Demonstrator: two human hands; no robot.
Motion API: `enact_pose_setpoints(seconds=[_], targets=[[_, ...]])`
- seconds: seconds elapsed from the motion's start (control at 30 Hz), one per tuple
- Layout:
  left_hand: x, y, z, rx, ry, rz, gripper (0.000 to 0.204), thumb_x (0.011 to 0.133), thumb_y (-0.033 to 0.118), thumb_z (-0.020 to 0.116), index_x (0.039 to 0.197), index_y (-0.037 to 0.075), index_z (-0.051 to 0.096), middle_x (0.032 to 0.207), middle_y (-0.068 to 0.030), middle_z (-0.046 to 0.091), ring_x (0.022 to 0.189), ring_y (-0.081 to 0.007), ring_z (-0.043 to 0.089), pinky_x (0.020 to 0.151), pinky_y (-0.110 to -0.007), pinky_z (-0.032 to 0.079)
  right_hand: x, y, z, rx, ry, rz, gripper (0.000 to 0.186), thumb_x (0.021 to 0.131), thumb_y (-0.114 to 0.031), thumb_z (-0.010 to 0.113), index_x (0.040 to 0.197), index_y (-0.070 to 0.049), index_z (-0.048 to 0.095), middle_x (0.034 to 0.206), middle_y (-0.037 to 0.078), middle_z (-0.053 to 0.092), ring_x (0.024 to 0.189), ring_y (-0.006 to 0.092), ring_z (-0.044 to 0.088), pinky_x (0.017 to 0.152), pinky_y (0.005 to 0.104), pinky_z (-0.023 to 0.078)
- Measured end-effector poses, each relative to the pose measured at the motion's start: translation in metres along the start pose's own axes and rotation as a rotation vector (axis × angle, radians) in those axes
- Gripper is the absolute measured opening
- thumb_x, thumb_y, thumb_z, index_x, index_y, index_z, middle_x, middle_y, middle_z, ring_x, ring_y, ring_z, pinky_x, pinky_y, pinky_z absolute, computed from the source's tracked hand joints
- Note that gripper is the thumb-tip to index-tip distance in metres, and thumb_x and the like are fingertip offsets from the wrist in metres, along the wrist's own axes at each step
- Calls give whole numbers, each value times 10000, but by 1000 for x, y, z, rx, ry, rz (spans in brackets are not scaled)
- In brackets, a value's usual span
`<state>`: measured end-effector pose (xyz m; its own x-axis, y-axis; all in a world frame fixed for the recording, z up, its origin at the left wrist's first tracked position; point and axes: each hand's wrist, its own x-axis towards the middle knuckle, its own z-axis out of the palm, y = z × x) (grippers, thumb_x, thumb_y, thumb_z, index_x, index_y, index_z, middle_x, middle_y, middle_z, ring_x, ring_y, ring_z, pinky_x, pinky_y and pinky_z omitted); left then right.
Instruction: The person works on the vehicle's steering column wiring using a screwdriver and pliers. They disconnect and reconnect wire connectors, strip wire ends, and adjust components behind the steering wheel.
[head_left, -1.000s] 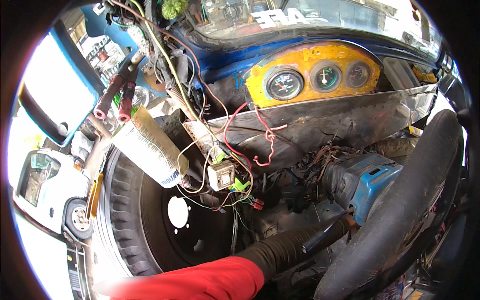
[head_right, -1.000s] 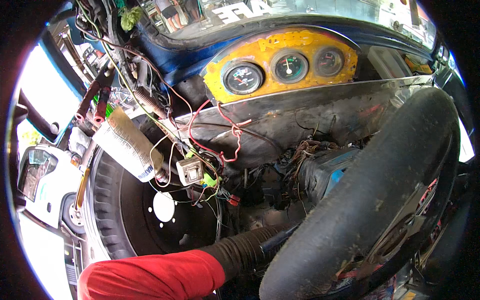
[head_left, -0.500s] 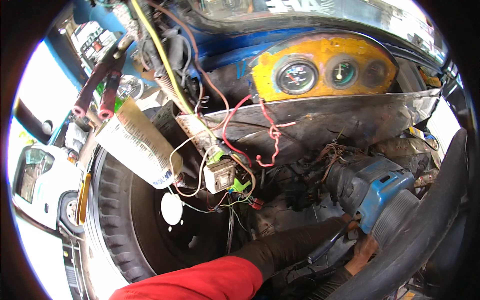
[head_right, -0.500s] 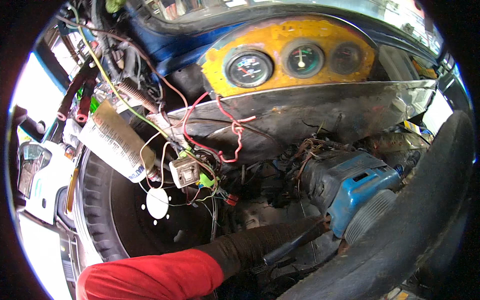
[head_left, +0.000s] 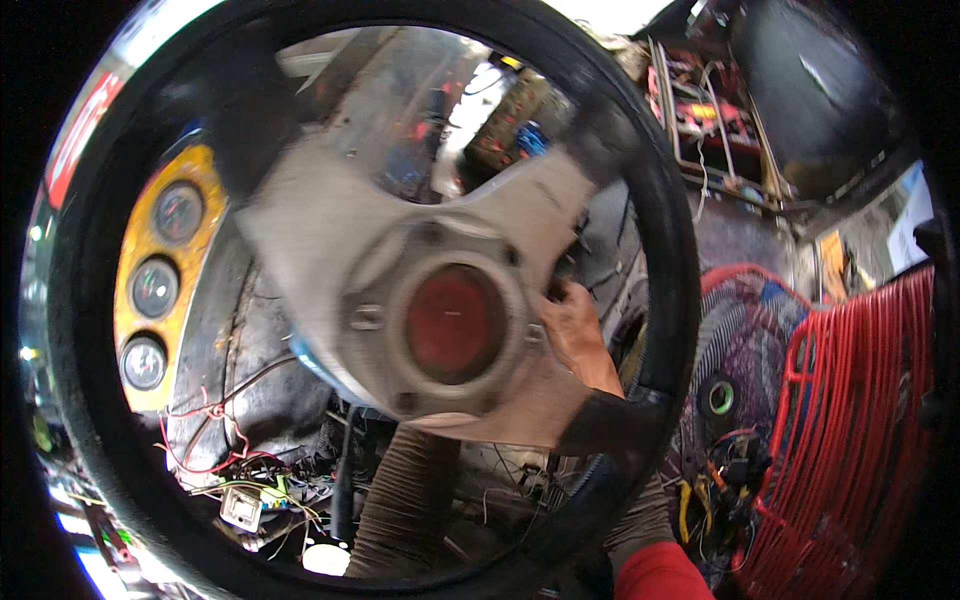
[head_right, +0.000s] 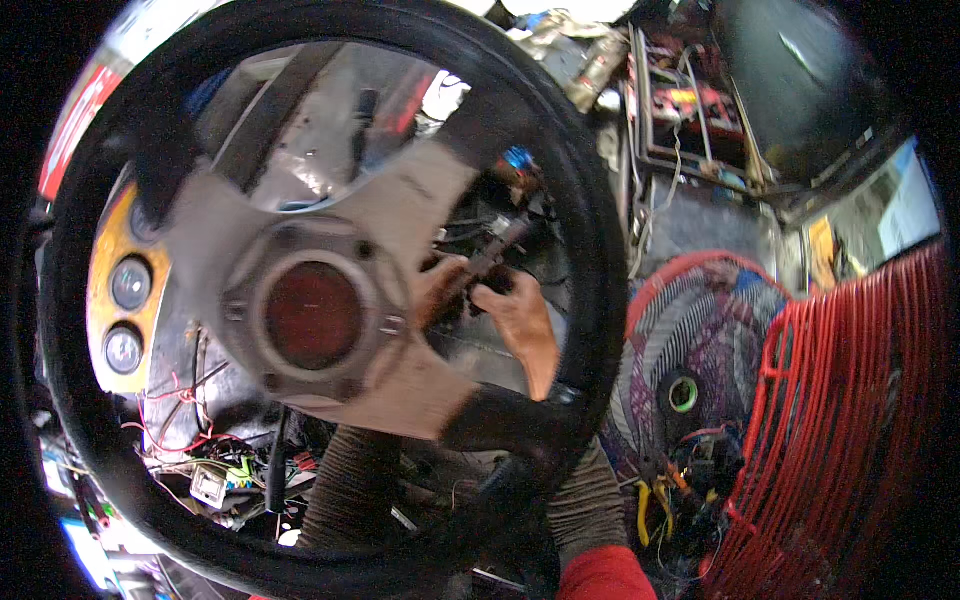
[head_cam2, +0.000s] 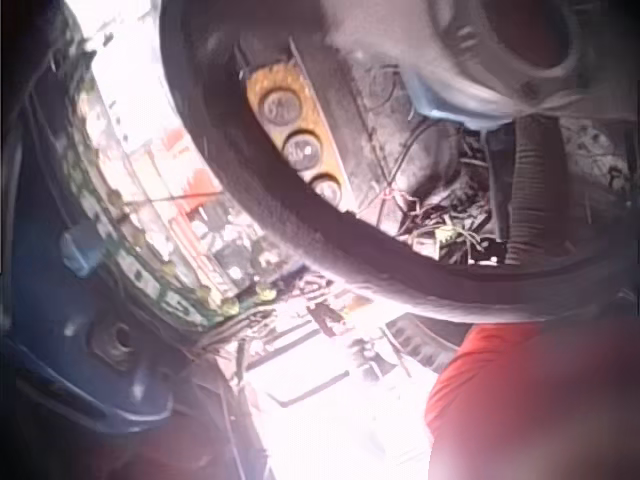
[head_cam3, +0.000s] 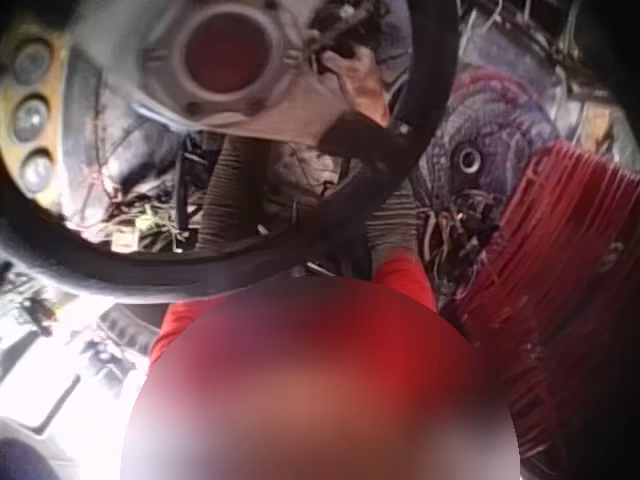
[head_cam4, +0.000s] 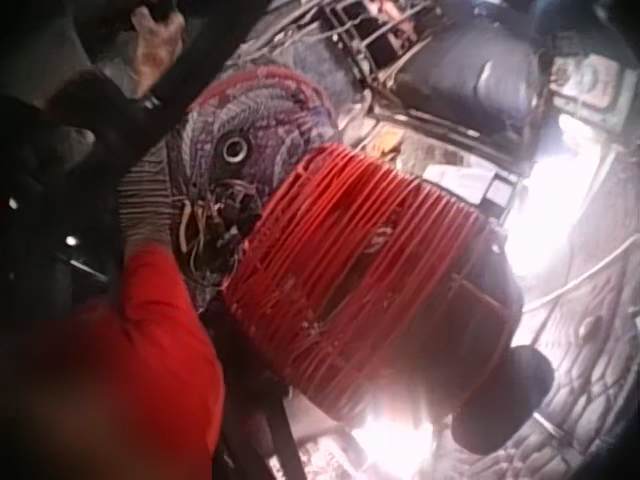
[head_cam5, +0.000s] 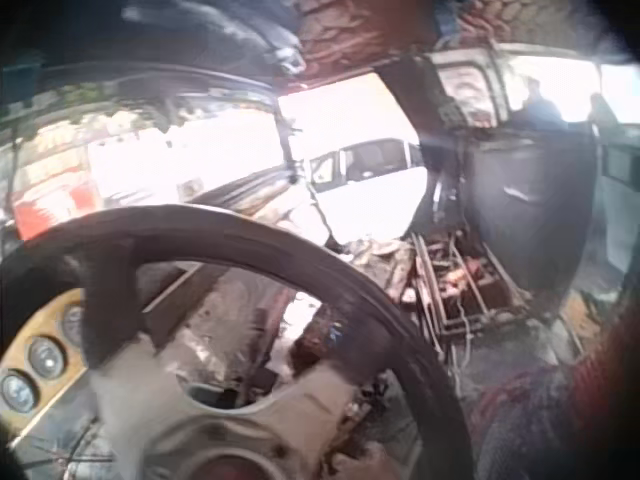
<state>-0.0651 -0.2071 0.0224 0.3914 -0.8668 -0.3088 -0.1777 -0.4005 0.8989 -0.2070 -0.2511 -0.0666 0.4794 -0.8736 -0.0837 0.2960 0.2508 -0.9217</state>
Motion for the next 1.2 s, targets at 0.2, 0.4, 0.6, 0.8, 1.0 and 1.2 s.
enact_pose_setpoints(seconds=[0.2, 0.4, 0.6, 0.8, 1.0, 1.2], targets=[[1, 18, 5, 60, 35, -27, 331, 936, 285, 721, 997, -40, 740, 777, -72, 702, 582, -129, 620, 513, -293, 490, 0, 6, 7, 195, -38, -87, 339, 883, -108, 693, 1186, 43, 681, 1042, 30, 699, 899, 127, 606, 837, 293, 496], [3, 23, 4, 161, 44, 40, 289, 991, 245, 664, 1037, -31, 741, 846, -43, 720, 678, -95, 624, 598, -266, 477, 7, 11, 15, 79, 110, -284, 305, 901, -132, 686, 1147, 47, 700, 1013, 59, 706, 915, 127, 617, 844, 302, 511], [4, 18, 2, 19, -43, 27, 291, 1009, 228, 646, 1118, -33, 714, 893, -61, 732, 685, -125, 668, 595, -277, 540, 7, 27, 8, -97, 114, -312, 290, 928, -130, 641, 1144, 55, 698, 1002, 76, 720, 898, 134, 628, 834, 316, 525], [1, 23, 4, -23, -12, 35, 316, 996, 262, 676, 1043, -48, 714, 817, -81, 717, 579, -144, 642, 480, -292, 518, 6, 20, 17, 59, 86, -253, 296, 919, -126, 660, 1168, 31, 692, 1002, 77, 725, 889, 137, 638, 844, 337, 536], [6, 26, 9, 122, 26, 75, 333, 980, 263, 687, 1003, -69, 713, 799, -86, 702, 598, -125, 616, 510, -294, 498, -5, 2, 16, 16, 128, -249, 320, 884, -132, 693, 1149, 47, 685, 983, 103, 729, 882, 154, 653, 843, 337, 543], [11, 26, 11, 115, 31, 124, 327, 1002, 238, 654, 1049, -80, 719, 810, -78, 705, 653, -129, 635, 581, -293, 527, -4, -4, 19, -105, 237, -387, 294, 881, -149, 697, 1109, 37, 709, 915, 88, 724, 836, 172, 660, 804, 338, 538]])
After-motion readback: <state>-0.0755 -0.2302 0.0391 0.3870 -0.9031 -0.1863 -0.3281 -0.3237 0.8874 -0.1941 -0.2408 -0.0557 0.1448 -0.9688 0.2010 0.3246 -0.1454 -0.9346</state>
